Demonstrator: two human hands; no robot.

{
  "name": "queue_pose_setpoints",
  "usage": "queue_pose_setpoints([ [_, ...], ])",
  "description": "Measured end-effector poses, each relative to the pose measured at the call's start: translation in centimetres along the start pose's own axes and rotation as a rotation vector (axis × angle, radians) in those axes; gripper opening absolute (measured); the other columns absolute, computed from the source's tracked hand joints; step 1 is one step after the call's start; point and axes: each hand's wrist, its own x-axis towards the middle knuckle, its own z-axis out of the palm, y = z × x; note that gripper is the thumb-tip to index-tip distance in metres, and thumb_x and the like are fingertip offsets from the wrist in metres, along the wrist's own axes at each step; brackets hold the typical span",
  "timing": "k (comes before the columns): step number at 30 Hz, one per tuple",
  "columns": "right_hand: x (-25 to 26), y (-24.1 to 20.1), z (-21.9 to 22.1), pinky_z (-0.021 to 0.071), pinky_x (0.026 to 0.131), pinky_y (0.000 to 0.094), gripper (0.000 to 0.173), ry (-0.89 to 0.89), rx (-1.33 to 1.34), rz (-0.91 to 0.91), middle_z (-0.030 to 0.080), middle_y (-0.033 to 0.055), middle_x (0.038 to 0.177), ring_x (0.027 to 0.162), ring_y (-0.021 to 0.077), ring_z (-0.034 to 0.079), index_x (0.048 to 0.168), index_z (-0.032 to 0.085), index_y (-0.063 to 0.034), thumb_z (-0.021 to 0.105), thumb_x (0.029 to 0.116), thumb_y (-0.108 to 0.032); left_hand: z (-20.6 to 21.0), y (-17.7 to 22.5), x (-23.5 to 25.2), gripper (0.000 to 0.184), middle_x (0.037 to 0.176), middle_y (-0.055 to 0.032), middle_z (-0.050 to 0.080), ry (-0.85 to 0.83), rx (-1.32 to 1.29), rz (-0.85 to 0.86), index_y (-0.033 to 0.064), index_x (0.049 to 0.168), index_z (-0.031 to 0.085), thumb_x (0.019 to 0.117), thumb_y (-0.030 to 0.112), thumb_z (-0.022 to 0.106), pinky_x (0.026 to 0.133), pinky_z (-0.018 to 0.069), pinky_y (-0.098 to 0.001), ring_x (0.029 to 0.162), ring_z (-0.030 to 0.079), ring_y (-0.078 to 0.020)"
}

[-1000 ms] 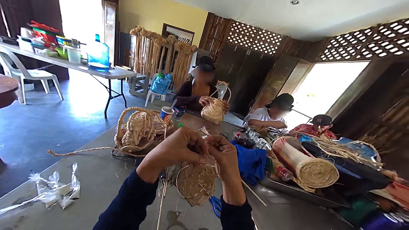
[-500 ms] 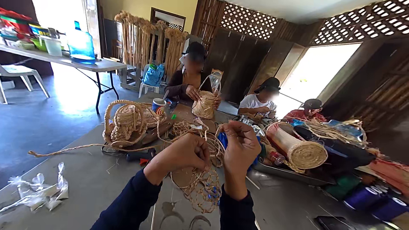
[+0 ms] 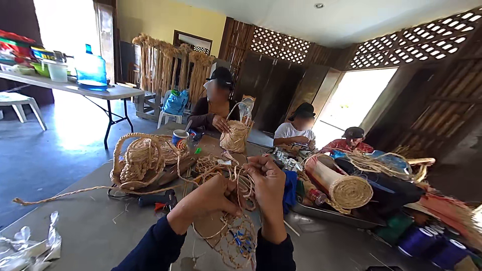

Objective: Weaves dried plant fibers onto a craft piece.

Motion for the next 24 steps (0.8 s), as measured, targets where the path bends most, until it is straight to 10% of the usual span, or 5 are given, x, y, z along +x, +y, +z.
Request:
queue_pose_setpoints([
  [6, 0.2, 0.8, -1.2, 0.0575, 0.059, 0.0286, 0.038, -0.055, -0.12, 0.49, 0.07, 0.0107, 0.083, 0.062, 0.0135, 0.067, 0.134, 0.055, 0.0075, 0.044, 0.1112, -0.02, -0.7, -0.2, -0.2, 0.016, 0.073, 0.0049, 0.069, 0.079, 0.038, -0.052, 0.0052, 0.09, 0.07, 0.0832, -0.009, 0.074, 0.062, 0.0552, -0.0196, 0.062, 0.064, -0.0032],
  [13, 0.5, 3.0, -1.3, 0.0592, 0.08, 0.0445, 0.068, -0.43, -0.775, 0.649, 0.071, 0.0182, 0.1, 0.078, 0.0264, 0.072, 0.161, 0.023, -0.0014, 0.056, 0.106, -0.024, -2.6, -0.1, -1.2, 0.015, 0.075, 0.002, 0.068, 0.285, 0.064, -0.045, 0.0032, 0.089, 0.07, 0.0825, -0.009, 0.073, 0.063, 0.0553, -0.0216, 0.063, 0.063, -0.0056],
  [20, 0.6, 2.4, -0.6, 0.0581, 0.082, 0.0432, 0.068, -0.56, -0.774, 0.654, 0.07, 0.0201, 0.104, 0.079, 0.0262, 0.071, 0.161, 0.024, -0.0006, 0.057, 0.1054, -0.023, -3.9, -0.1, -1.7, 0.015, 0.075, 0.0026, 0.069, 0.353, 0.058, -0.039, 0.0044, 0.087, 0.07, 0.0833, -0.01, 0.073, 0.063, 0.0556, -0.02, 0.064, 0.064, -0.0044],
  [24, 0.4, 1.8, -0.6, 0.0577, 0.071, 0.0343, 0.039, -0.553, -0.523, 0.594, 0.071, 0.0138, 0.092, 0.071, 0.0173, 0.068, 0.14, 0.056, 0.0026, 0.053, 0.1073, -0.018, -4.2, 0.0, -1.9, 0.015, 0.074, 0.004, 0.068, 0.36, 0.058, -0.013, 0.0045, 0.087, 0.069, 0.0836, -0.009, 0.073, 0.063, 0.0544, -0.0186, 0.062, 0.062, -0.0033],
])
